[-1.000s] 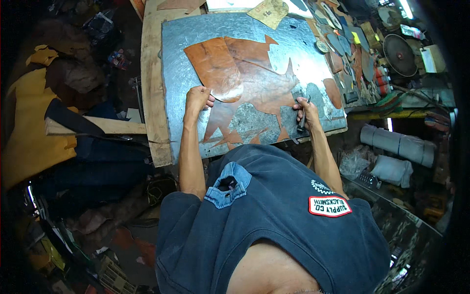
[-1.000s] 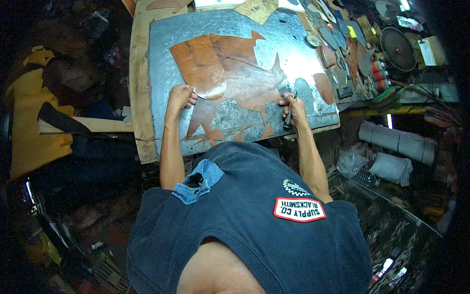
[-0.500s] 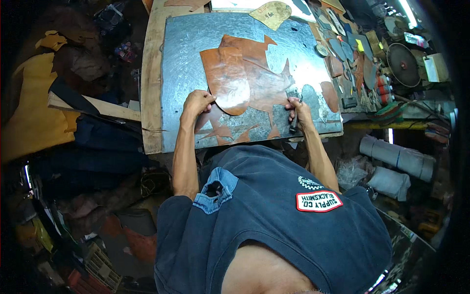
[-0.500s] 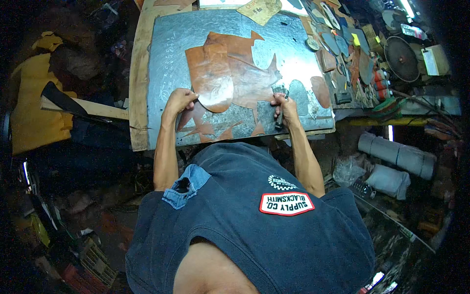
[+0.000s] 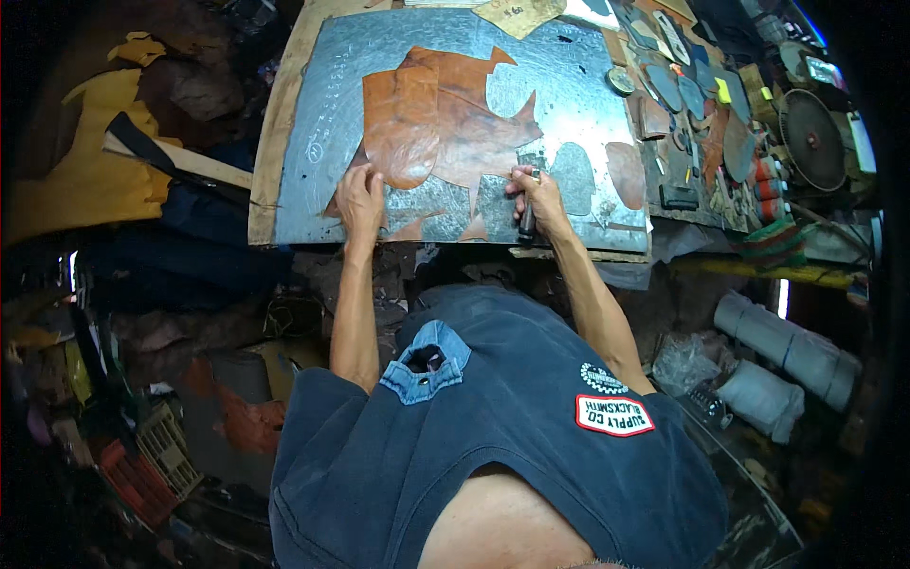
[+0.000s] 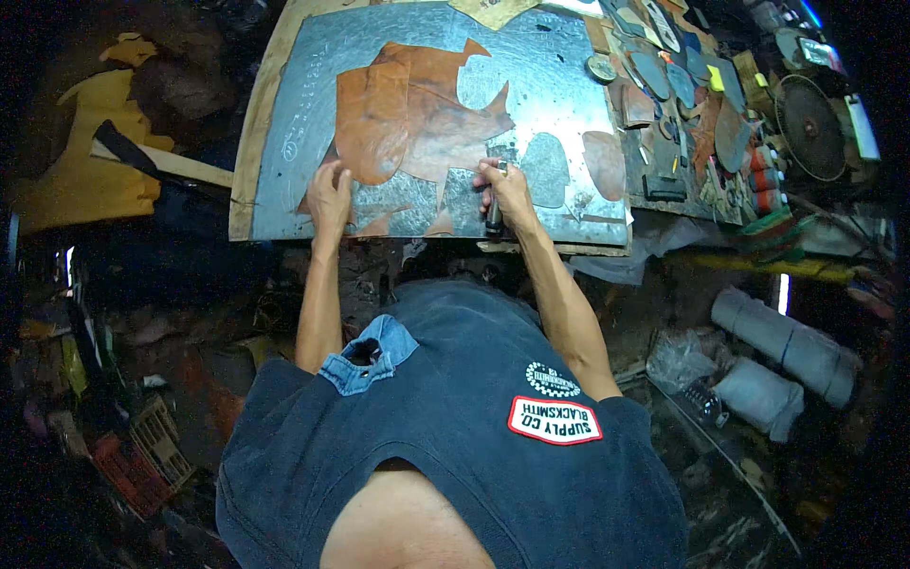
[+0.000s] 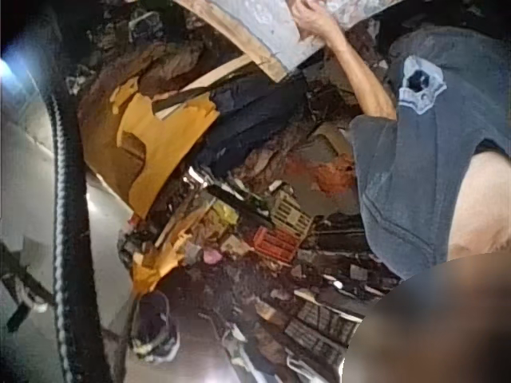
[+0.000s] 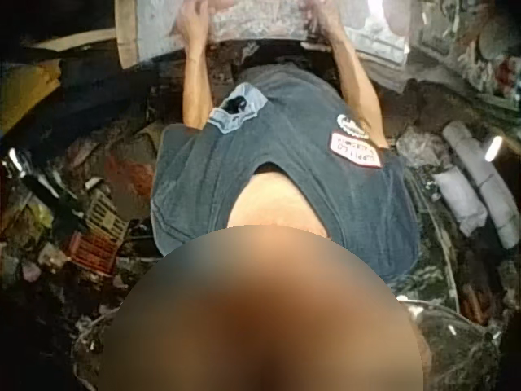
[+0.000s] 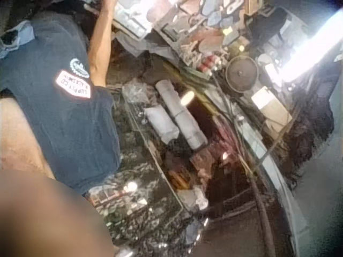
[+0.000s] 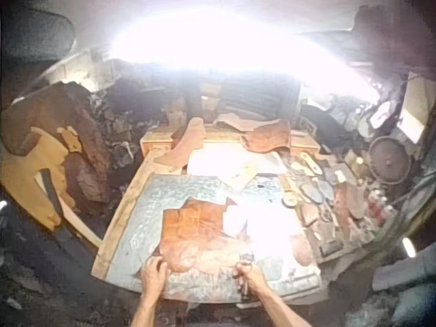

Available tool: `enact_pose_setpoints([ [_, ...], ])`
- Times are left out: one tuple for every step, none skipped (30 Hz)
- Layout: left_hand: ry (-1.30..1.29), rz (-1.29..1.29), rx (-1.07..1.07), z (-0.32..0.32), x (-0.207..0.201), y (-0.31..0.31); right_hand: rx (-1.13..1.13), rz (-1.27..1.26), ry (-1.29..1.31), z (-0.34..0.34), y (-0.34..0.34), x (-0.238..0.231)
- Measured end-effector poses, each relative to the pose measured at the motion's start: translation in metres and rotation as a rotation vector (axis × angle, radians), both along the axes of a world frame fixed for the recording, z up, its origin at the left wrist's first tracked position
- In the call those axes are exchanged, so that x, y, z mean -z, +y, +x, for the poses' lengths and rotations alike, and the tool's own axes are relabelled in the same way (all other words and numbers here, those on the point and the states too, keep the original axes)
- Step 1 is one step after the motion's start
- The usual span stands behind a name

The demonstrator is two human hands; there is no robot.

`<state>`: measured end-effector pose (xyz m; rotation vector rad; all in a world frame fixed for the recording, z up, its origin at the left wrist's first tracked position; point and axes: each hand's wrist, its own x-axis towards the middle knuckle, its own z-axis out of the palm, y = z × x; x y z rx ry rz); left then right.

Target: Cutting out patterns from a piece of brown leather using a sharp hand-held metal tool and stencils.

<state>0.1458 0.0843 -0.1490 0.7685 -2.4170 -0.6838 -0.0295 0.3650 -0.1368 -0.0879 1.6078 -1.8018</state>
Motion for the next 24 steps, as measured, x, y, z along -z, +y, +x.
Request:
enact_pose_setpoints([
  [-0.002, -0.016, -0.015, 0.003, 0.010, 0.009, -0.025, -0.015, -0.007, -0.002, -0.001, -0.001],
  [-0.043, -0.163, -0.028, 0.005, 0.014, 0.028, -0.019, -0.041, -0.033, -0.001, 0.000, 0.000],
  [-0.084, -0.310, -0.040, 0.008, 0.017, 0.041, -0.027, -0.052, -0.040, -0.001, 0.000, 0.000],
  [-0.158, -0.261, -0.001, 0.010, 0.018, 0.047, -0.031, -0.068, -0.019, -0.002, 0.001, -0.001],
  [-0.163, -0.273, -0.012, 0.013, 0.020, 0.051, -0.037, -0.085, 0.006, -0.002, 0.001, -0.001],
  [-0.176, -0.272, -0.037, 0.015, 0.021, 0.054, -0.053, -0.088, 0.003, -0.001, 0.002, -0.001],
  [-0.189, -0.271, -0.060, 0.017, 0.022, 0.057, -0.062, -0.099, 0.001, 0.001, 0.002, -0.001],
  [-0.192, -0.278, -0.070, 0.018, 0.022, 0.062, -0.073, -0.095, 0.021, 0.002, 0.003, 0.000],
  [-0.220, -0.281, -0.094, 0.019, 0.022, 0.066, -0.084, -0.090, 0.042, 0.003, 0.003, 0.000],
  [-0.247, -0.283, -0.118, 0.019, 0.021, 0.070, -0.094, -0.091, 0.058, 0.002, 0.003, 0.001],
  [-0.249, -0.286, -0.127, 0.020, 0.022, 0.073, -0.103, -0.095, 0.057, 0.002, 0.003, 0.003],
  [-0.252, -0.291, -0.141, 0.020, 0.023, 0.076, -0.112, -0.129, 0.071, 0.002, 0.004, 0.005],
  [-0.256, -0.295, -0.155, 0.021, 0.024, 0.078, -0.120, -0.163, 0.085, 0.002, 0.005, 0.007],
  [-0.258, -0.296, -0.169, 0.022, 0.025, 0.079, -0.125, -0.160, 0.088, 0.003, 0.004, 0.007],
  [-0.266, -0.305, -0.168, 0.024, 0.026, 0.078, -0.138, -0.163, 0.086, 0.003, 0.005, 0.007],
  [-0.275, -0.314, -0.167, 0.025, 0.027, 0.078, -0.148, -0.145, 0.107, 0.004, 0.005, 0.007],
  [-0.280, -0.315, -0.178, 0.025, 0.026, 0.078, -0.158, -0.129, 0.128, 0.004, 0.003, 0.006],
  [-0.289, -0.314, -0.175, 0.024, 0.025, 0.079, -0.169, -0.133, 0.123, 0.005, 0.003, 0.006],
  [-0.301, -0.313, -0.171, 0.024, 0.025, 0.080, -0.161, -0.127, 0.126, 0.005, 0.004, 0.006],
  [-0.310, -0.303, -0.165, 0.025, 0.024, 0.082, -0.154, -0.120, 0.128, 0.006, 0.006, 0.006],
  [-0.319, -0.305, -0.176, 0.024, 0.023, 0.082, -0.165, -0.123, 0.120, 0.005, 0.006, 0.007],
  [-0.306, -0.319, -0.166, 0.022, 0.023, 0.082, -0.154, -0.120, 0.141, 0.002, 0.004, 0.006],
  [-0.297, -0.328, -0.160, 0.023, 0.025, 0.082, -0.149, -0.113, 0.158, 0.002, 0.003, 0.009],
  [-0.297, -0.304, -0.150, 0.021, 0.024, 0.081, -0.143, -0.118, 0.145, 0.001, 0.004, 0.007],
])
